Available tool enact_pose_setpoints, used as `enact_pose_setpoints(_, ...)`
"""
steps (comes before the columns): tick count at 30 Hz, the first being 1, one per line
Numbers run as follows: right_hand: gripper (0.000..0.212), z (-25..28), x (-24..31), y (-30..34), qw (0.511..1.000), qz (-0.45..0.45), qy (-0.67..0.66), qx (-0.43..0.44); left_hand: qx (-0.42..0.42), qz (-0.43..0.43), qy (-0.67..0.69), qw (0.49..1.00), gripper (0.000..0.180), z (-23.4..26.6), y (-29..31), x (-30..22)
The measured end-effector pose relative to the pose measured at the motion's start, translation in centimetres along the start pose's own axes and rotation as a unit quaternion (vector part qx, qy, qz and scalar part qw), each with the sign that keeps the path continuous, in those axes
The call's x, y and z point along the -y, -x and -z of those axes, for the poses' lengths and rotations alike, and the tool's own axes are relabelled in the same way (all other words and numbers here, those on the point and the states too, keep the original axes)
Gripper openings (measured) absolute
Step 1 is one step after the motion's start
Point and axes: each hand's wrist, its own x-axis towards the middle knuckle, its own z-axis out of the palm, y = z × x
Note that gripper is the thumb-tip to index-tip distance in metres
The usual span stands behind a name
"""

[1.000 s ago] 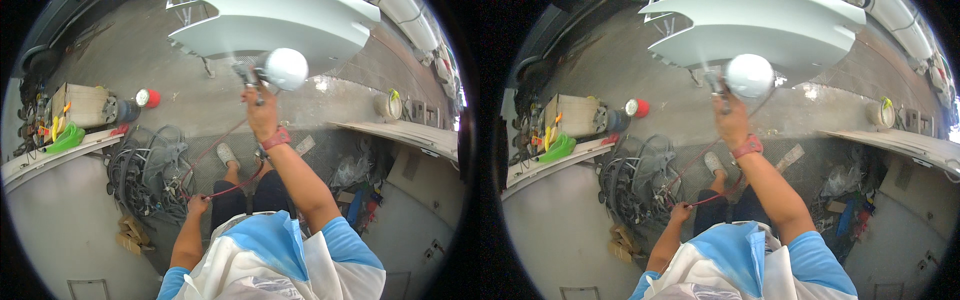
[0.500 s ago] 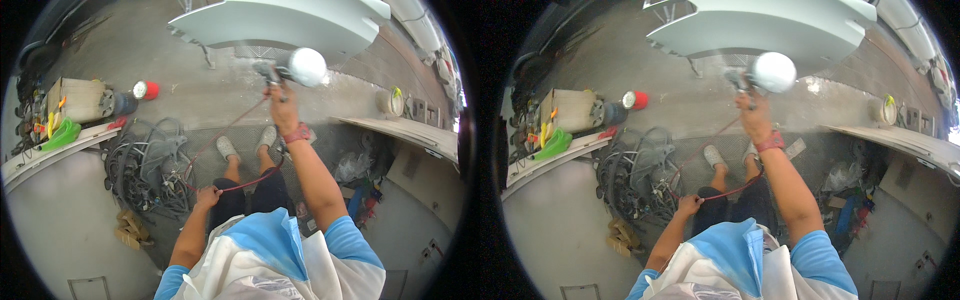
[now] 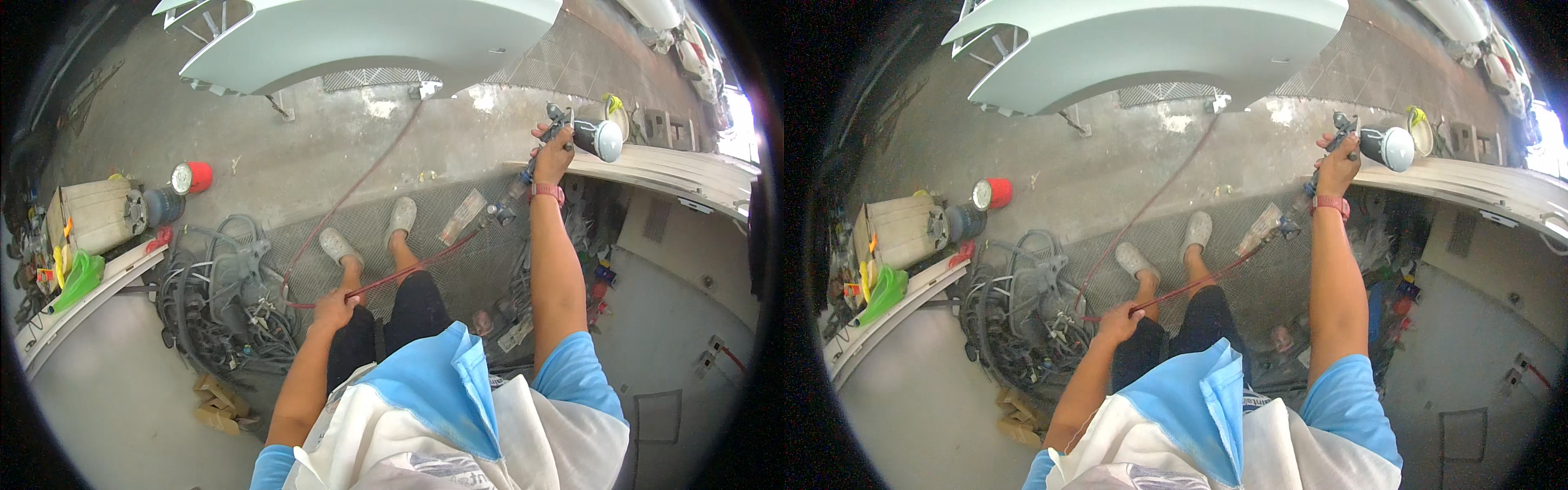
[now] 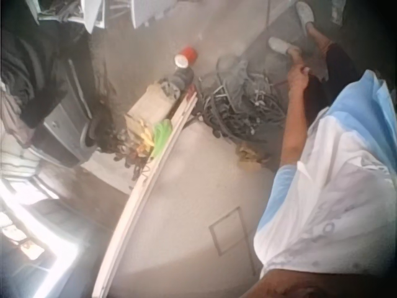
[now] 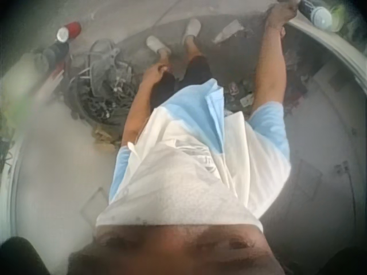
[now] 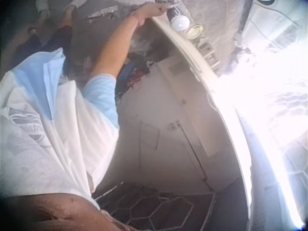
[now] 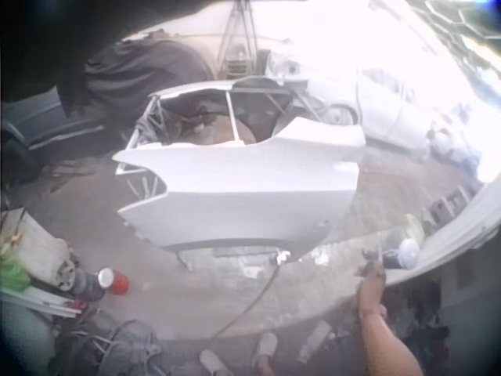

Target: The person uses a spray gun to apply white paint to a car bumper mounted on a stand, then moves to spray paint the side of a white car. The person walks around the parts to cover different angles and surfaces.

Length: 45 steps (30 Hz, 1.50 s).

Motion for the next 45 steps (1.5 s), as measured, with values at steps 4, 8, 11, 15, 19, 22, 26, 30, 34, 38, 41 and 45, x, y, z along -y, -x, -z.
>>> enact_pose_setpoints(4,0.062,-2.4,-1.0,3.8,0.998,-0.053,0.016,0.017,-0.048,0.043,0.013,0.998,0.034,0.0,1.0,3.8)
enact_pose_setpoints(8,0.053,-6.5,-0.9,13.5,0.985,-0.040,-0.065,0.152,-0.041,0.115,-0.017,0.992,0.035,-1.1,3.3,8.8)
enact_pose_setpoints(11,0.048,-10.2,0.1,20.9,0.966,0.052,-0.076,0.241,-0.035,0.177,-0.031,0.983,0.037,-2.0,5.0,12.1)
enact_pose_setpoints(15,0.061,-15.9,1.4,28.3,0.927,0.164,-0.057,0.332,-0.033,0.206,-0.024,0.978,0.039,-2.6,6.9,15.3)
enact_pose_setpoints(19,0.061,-18.9,2.8,31.0,0.868,0.170,-0.087,0.458,-0.007,0.202,-0.035,0.979,0.042,-2.6,7.2,16.4)
enact_pose_setpoints(22,0.059,-19.1,2.4,29.8,0.871,0.189,-0.105,0.442,0.034,0.160,-0.053,0.985,0.042,-2.5,6.2,15.7)
enact_pose_setpoints(26,0.055,-16.3,-1.0,25.8,0.916,0.138,-0.093,0.366,0.043,0.117,-0.048,0.991,0.040,-2.5,3.7,13.5)
enact_pose_setpoints(30,0.046,-11.2,-5.8,19.5,0.963,0.062,-0.034,0.262,0.015,0.064,-0.050,0.997,0.038,-2.0,1.4,11.1)
enact_pose_setpoints(34,0.048,-7.0,-8.4,12.8,0.990,-0.030,-0.065,0.121,-0.006,0.025,-0.037,0.999,0.036,-1.4,-0.8,9.3)
enact_pose_setpoints(38,0.053,-5.7,-10.4,9.3,0.999,-0.041,0.012,0.011,-0.061,0.012,-0.061,0.996,0.037,-2.1,-2.2,8.5)
enact_pose_setpoints(41,0.053,-5.6,-12.1,9.6,0.998,-0.052,0.003,0.029,-0.041,0.047,-0.042,0.997,0.036,-3.3,-2.4,8.3)
enact_pose_setpoints(45,0.052,-6.2,-13.8,14.0,0.987,-0.001,-0.035,0.154,0.025,0.079,-0.092,0.992,0.034,-5.6,-2.2,7.6)
